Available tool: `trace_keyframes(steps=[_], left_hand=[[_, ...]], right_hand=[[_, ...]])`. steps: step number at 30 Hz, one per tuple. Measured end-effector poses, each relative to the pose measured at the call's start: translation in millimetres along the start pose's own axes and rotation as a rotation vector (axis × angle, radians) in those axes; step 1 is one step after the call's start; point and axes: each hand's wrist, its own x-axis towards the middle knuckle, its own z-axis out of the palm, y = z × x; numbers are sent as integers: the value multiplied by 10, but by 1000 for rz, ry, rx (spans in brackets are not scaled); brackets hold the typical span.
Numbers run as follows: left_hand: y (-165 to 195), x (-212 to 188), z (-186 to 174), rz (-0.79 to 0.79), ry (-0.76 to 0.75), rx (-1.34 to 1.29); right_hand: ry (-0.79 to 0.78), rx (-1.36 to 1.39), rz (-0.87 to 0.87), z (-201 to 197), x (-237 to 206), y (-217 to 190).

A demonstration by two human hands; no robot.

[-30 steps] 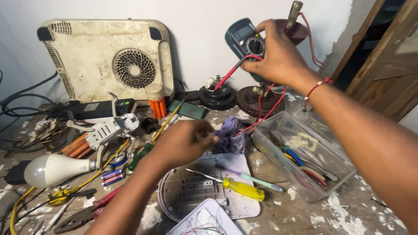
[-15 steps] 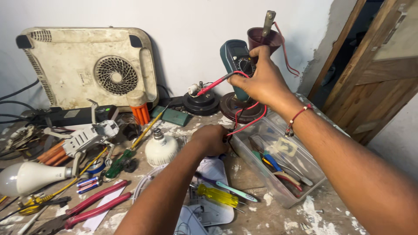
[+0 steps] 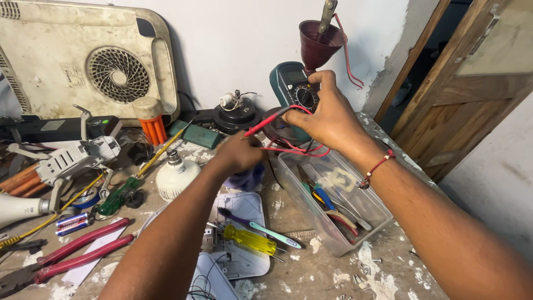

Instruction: The person opens the cover of a white LED light fixture on a cluttered workbench, unscrews its internal components with a yellow screwdriver, and detaches the wiring. They remove a small green circuit board from the housing, then pick up a multimeter with red and black probes and adjust its dial to test the board.

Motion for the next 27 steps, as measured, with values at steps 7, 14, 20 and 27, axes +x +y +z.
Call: trace_keyframes(steps=[7,14,20,27], left_hand=[[110,-6,-345,-33,249,-217],[254,-159,-677,142,442,-426],[459,-217,-911,239,391,-476],[869,-441,-1098,415,533,-420]], right_hand=[[21,-14,10,-86,-13,-14],[99,77,21,-115,37,13],[43,271,40,-369,-25,-67],[75,303,128,-803,-232,-241]])
